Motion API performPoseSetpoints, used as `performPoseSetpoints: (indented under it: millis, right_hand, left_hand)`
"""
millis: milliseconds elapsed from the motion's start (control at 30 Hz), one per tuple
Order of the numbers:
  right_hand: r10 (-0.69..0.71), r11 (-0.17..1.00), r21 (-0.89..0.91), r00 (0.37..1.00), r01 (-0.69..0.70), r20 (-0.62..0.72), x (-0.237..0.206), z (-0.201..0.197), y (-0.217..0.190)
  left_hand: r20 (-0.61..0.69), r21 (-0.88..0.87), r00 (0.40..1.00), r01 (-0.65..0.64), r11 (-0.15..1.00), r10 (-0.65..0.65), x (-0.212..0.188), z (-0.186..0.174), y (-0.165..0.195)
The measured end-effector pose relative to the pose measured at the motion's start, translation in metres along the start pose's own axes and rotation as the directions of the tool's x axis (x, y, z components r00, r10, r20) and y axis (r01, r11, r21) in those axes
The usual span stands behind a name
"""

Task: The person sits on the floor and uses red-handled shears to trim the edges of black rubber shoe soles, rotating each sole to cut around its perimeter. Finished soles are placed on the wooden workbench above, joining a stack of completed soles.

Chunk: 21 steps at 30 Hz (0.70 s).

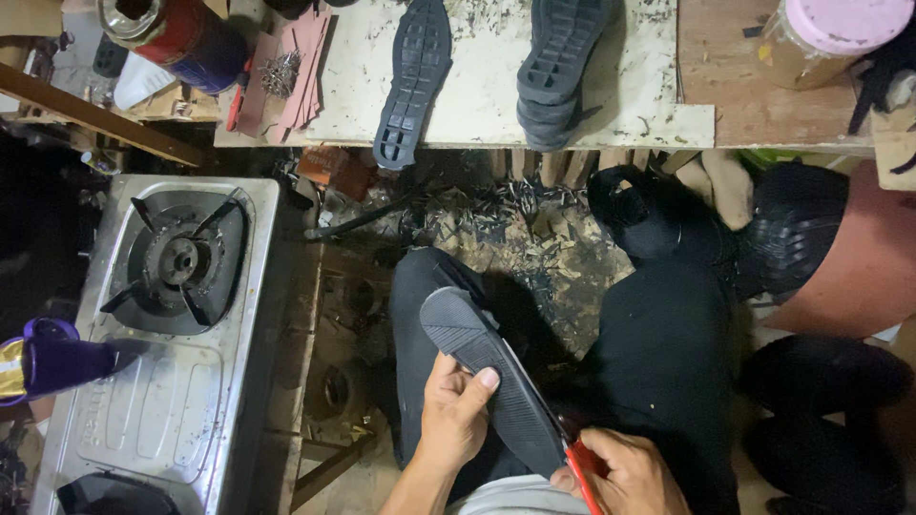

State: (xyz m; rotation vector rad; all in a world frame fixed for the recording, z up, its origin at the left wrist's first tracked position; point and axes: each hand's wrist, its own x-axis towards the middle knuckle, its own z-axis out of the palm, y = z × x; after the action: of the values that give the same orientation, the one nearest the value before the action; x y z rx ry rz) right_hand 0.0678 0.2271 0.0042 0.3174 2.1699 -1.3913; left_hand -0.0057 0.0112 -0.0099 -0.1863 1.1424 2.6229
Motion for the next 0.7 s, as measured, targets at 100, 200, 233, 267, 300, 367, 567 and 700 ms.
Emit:
performPoseSetpoints:
  millis: [100,200,233,267,300,367,567,700]
  right_hand:
    - [-0.057,0.998,-0.041,0.997,0.055,-0.045,0.002,0.003,0.004]
    - [0.008,0.984,-0.178,1.000,-0.012,-0.022,0.002,0.004,0.004]
    - [-0.006,0.987,-0.161,1.000,0.003,-0.019,0.002,0.004,0.003]
    - [-0.021,0.989,-0.144,1.000,0.018,-0.016,0.001,0.002,0.002]
    - [-0.035,0.991,-0.127,0.999,0.033,-0.013,0.001,0.001,0.001]
    - [-0.029,0.988,-0.150,0.999,0.033,0.028,-0.001,-0.004,-0.002]
    - [0.016,0.996,-0.091,1.000,-0.014,0.020,-0.003,-0.014,-0.022]
    - [-0.126,0.976,-0.187,0.989,0.110,-0.075,-0.004,-0.014,-0.037]
  left_hand:
    - [-0.002,-0.023,1.000,0.025,0.999,-0.025,0.000,0.002,0.001]
    - [0.019,0.013,0.999,0.026,1.000,-0.026,0.000,0.007,0.003]
    - [0.027,0.029,0.999,0.037,0.999,-0.038,0.000,0.008,0.005]
    - [0.035,0.045,0.998,0.048,0.998,-0.049,0.000,0.008,0.007]
    - [0.006,-0.008,1.000,0.022,1.000,-0.022,0.002,0.007,0.011]
    - [-0.052,-0.111,0.998,-0.031,0.993,0.026,0.007,0.002,0.022]
    - [-0.073,-0.045,0.997,-0.025,0.999,0.021,0.007,-0.005,0.031]
    - [-0.035,-0.067,0.999,-0.025,0.997,0.023,0.002,-0.002,0.017]
